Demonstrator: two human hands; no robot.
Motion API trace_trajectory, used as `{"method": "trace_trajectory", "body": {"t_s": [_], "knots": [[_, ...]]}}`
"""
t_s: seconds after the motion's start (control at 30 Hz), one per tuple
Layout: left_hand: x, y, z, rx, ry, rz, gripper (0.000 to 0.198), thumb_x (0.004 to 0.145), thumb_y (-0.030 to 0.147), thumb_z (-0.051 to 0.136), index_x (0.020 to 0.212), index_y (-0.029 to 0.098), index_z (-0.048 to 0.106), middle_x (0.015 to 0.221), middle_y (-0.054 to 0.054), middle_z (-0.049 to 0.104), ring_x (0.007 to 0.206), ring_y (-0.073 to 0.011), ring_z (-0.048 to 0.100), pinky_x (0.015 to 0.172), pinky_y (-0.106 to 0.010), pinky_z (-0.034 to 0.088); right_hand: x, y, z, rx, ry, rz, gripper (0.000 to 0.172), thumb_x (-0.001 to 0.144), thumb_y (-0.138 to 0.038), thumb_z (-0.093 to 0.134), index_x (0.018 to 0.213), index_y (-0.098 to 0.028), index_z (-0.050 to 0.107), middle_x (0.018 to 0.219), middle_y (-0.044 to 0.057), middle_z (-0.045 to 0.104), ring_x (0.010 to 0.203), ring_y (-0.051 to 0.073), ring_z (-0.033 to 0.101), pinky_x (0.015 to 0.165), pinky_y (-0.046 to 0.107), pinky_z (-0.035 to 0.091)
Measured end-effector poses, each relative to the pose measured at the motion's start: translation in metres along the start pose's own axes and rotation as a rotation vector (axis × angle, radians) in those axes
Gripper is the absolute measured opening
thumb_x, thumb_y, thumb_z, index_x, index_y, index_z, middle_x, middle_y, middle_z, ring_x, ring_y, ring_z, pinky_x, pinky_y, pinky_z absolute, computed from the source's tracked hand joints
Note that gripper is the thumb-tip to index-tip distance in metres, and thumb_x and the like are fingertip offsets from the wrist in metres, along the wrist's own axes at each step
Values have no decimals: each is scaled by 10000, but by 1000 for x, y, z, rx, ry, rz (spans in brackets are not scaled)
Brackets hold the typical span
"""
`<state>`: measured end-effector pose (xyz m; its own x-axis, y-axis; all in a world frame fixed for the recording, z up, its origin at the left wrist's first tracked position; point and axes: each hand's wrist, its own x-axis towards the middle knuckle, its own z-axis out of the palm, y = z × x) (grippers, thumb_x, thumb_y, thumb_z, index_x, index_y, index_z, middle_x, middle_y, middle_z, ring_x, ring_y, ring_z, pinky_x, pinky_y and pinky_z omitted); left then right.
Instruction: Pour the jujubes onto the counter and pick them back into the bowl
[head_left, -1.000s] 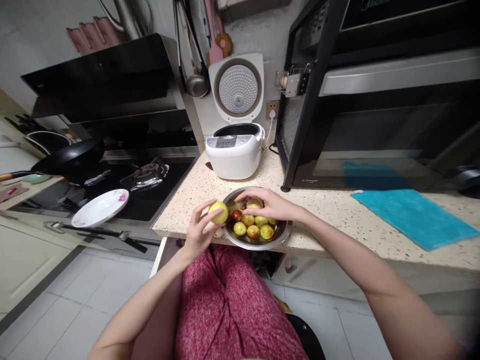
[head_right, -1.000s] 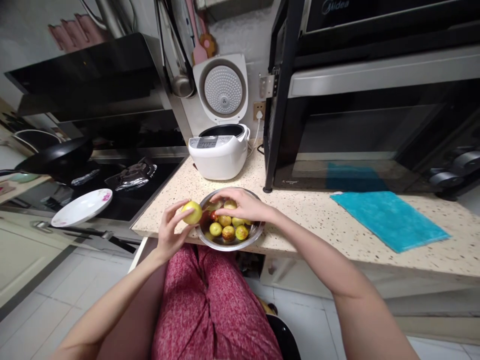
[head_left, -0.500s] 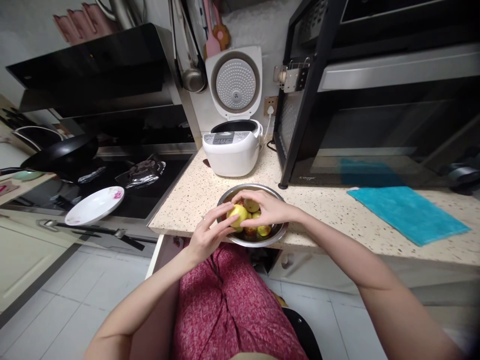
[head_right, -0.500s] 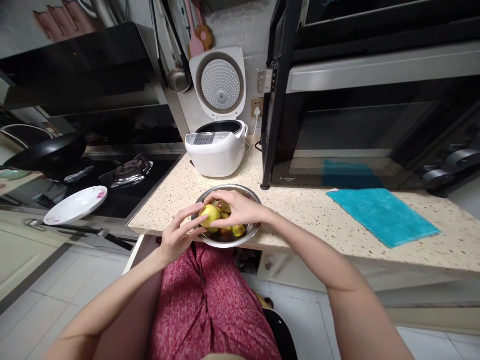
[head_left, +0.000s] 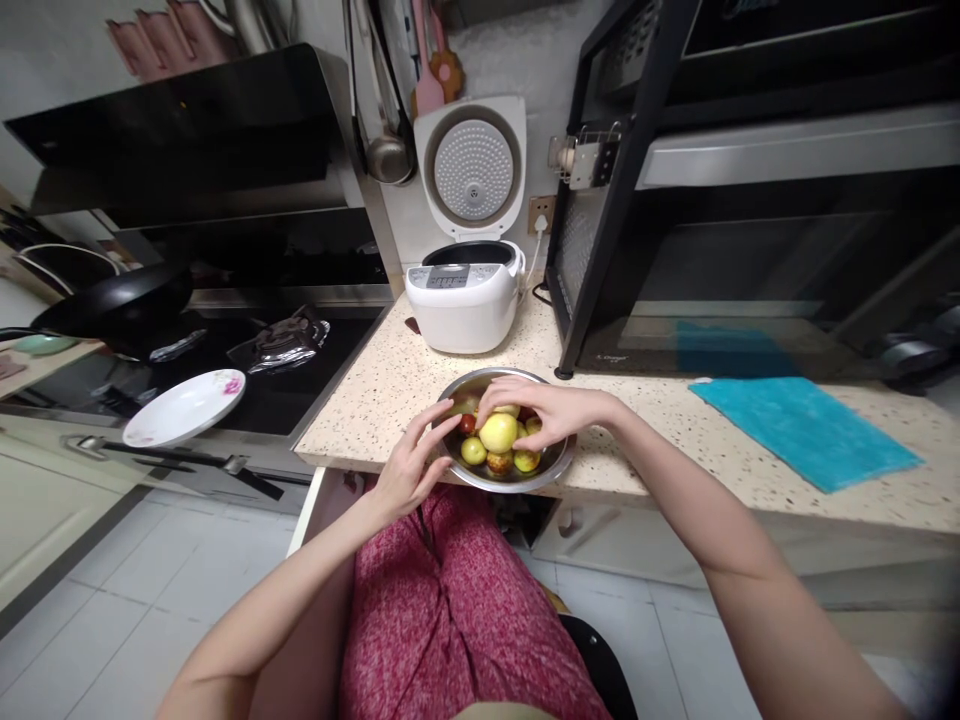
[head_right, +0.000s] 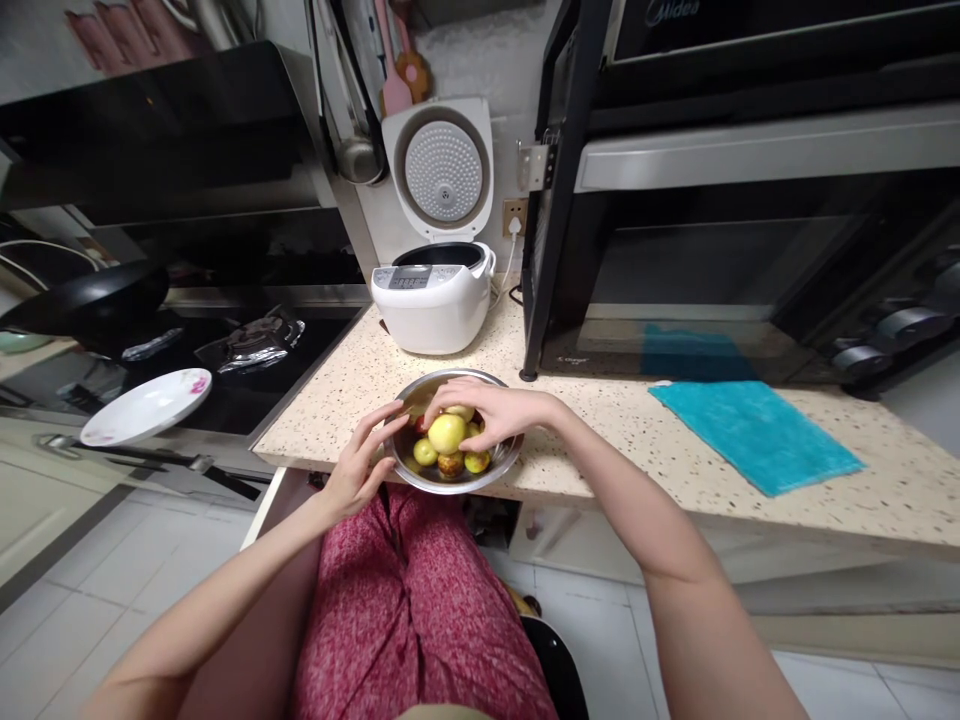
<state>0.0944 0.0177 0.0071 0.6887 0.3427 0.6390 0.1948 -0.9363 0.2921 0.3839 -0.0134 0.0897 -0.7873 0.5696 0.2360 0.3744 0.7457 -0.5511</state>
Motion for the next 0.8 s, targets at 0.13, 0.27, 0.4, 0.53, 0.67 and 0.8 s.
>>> {"method": "trace_trajectory", "body": {"t_s": [0.13,0.27,0.4,0.53,0.67,0.8], "knots": [[-1,-3,3,-33,-31,-17,498,1069,397,341,1544,248,358,1572,-159,375,1458,-310,411,1183,-562,411,-3,3,-4,68,-46,9,494,824,-340,772,1295,-270,638,1293,68,634,1254,256,535,1126,461,368],[-1,-5,6,-75,-54,-32,519,1072,445,286,1550,252,351,1600,-149,336,1488,-305,365,1214,-565,366,-3,6,-5,102,-65,22,450,796,-402,815,1209,-269,693,1321,65,628,1312,259,509,1159,466,341],[-2,-7,7,-113,-73,-69,561,1065,507,248,1550,245,352,1615,-144,309,1507,-300,335,1238,-558,329,-2,6,-4,118,-73,27,450,797,-410,816,1204,-258,700,1346,74,617,1335,253,502,1177,456,329],[-2,-7,8,-118,-83,-83,582,1060,530,238,1557,246,341,1620,-142,305,1512,-304,324,1242,-564,318,-2,5,-5,159,-39,22,492,780,-399,832,1227,-248,692,1367,83,611,1305,253,535,1156,450,363],[-2,-7,8,-106,-93,-86,587,1060,535,226,1557,245,340,1626,-139,299,1518,-306,311,1247,-571,304,-3,5,-9,191,89,74,406,835,-392,781,1195,-221,706,1310,86,648,1234,237,592,1102,424,423],[-1,-11,6,-95,-93,-32,589,1059,541,215,1546,241,360,1611,-143,336,1524,-313,297,1239,-588,305,-3,10,-13,122,342,191,276,887,-395,710,1064,-184,741,1131,81,725,1099,231,654,1034,410,468]]}}
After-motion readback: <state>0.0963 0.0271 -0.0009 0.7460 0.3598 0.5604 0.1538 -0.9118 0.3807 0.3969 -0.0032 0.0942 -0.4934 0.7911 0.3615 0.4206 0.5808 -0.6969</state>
